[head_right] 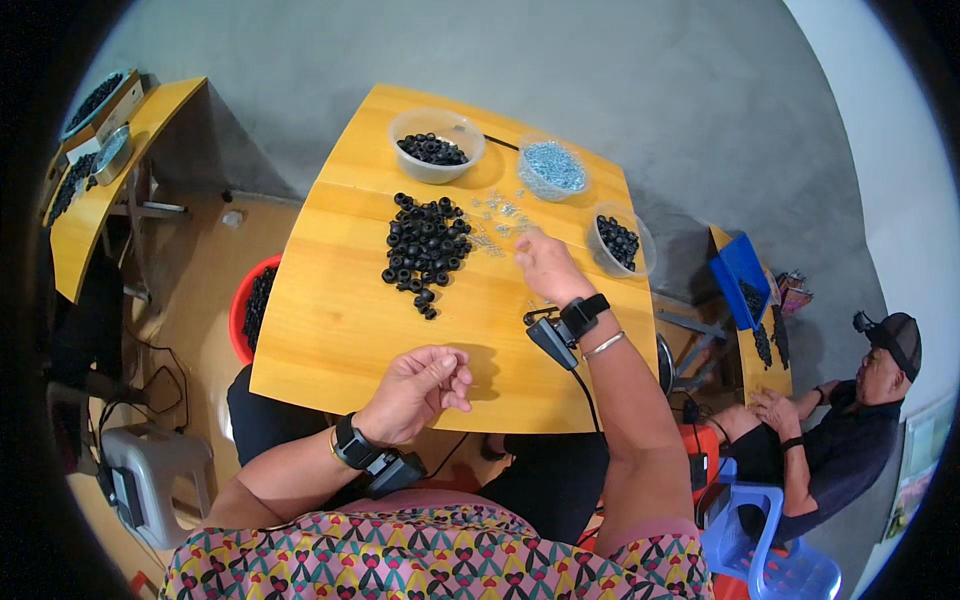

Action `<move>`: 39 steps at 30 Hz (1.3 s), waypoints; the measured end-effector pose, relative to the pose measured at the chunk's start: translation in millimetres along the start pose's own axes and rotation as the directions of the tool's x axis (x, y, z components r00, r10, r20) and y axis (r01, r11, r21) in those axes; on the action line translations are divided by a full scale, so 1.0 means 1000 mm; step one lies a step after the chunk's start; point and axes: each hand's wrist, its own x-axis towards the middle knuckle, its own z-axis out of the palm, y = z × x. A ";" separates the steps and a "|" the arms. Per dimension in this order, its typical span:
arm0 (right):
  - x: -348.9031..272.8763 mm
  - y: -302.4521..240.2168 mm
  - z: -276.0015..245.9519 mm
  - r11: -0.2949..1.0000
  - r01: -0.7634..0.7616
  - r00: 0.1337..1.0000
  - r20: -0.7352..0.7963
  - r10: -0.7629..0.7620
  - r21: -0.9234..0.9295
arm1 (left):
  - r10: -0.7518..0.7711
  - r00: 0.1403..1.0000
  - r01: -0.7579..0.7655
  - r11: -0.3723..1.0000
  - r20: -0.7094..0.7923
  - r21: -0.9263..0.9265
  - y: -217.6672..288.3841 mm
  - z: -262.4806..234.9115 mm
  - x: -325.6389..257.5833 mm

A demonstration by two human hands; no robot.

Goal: Assembling small black plastic components by hand.

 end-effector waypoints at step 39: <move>-0.147 -0.005 0.039 0.882 -0.028 0.989 -0.113 0.092 0.470 | 0.182 0.970 -0.165 0.979 -0.160 0.116 0.004 0.009 0.004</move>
